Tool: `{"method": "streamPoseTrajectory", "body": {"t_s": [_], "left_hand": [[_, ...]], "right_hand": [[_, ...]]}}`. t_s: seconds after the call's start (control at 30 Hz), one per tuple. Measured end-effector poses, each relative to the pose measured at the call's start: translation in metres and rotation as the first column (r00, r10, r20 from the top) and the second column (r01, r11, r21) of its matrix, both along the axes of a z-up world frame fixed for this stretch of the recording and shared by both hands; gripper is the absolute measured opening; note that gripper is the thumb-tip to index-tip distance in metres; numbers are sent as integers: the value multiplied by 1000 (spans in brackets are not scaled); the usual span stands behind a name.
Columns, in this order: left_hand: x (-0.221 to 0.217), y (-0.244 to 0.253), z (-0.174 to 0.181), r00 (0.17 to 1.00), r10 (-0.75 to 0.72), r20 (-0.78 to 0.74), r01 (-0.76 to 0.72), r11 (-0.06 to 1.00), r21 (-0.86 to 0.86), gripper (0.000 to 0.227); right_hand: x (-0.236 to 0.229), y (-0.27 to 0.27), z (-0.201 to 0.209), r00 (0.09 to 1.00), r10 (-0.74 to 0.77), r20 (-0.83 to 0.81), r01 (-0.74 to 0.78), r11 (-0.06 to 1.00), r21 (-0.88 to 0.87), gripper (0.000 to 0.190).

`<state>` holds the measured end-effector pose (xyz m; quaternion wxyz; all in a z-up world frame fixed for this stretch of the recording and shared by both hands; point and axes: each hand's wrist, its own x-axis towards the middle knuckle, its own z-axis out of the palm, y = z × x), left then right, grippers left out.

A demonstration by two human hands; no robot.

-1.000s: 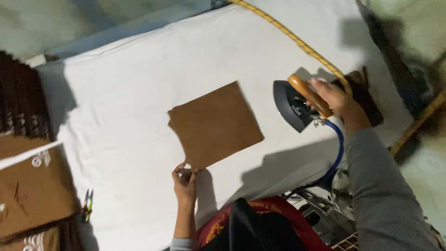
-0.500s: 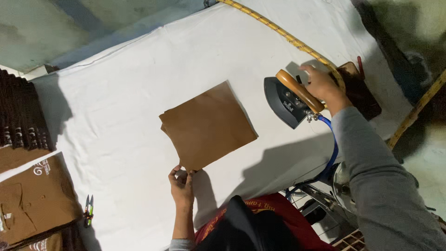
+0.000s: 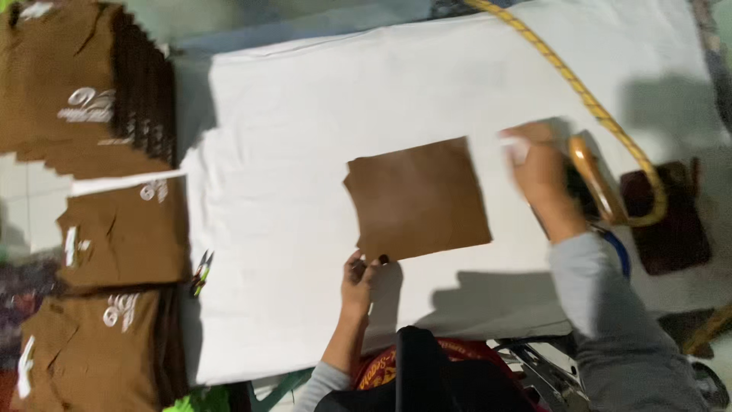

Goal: The person irons a brown polo shirt on a table using a steam iron and then folds the shirt into a neat square, placing it on top of a stack of similar brown shirts.

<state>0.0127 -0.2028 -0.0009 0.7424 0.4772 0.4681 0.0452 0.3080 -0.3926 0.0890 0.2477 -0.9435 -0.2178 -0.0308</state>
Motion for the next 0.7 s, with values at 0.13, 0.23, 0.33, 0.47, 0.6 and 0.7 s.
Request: {"method": "streamPoseTrajectory", "body": {"t_s": [0.13, 0.23, 0.33, 0.47, 0.6, 0.7], "left_hand": [[0, 12, -51, 984, -123, -126, 121, 992, -26, 63], [0, 6, -72, 969, -190, -159, 192, 981, -6, 48], [0, 1, -46, 996, -75, -45, 72, 996, -56, 55], [6, 6, -33, 996, -84, 23, 86, 994, -64, 61], [11, 7, -27, 998, -69, -8, 69, 997, 19, 51], [14, 8, -11, 998, -51, 39, 49, 998, 50, 45]], "right_hand": [[-38, 123, -12, 919, 352, -179, -361, 932, -19, 25], [-48, 190, -14, 783, 492, -380, -559, 825, -82, 42], [-48, 232, -28, 729, 301, -614, -579, 750, -320, 57], [-27, 244, -81, 794, 223, -566, -540, 687, -487, 50], [-11, 233, -93, 734, 220, -642, -559, 733, -388, 46], [-11, 218, -46, 681, 363, -636, -582, 796, -169, 31]]}}
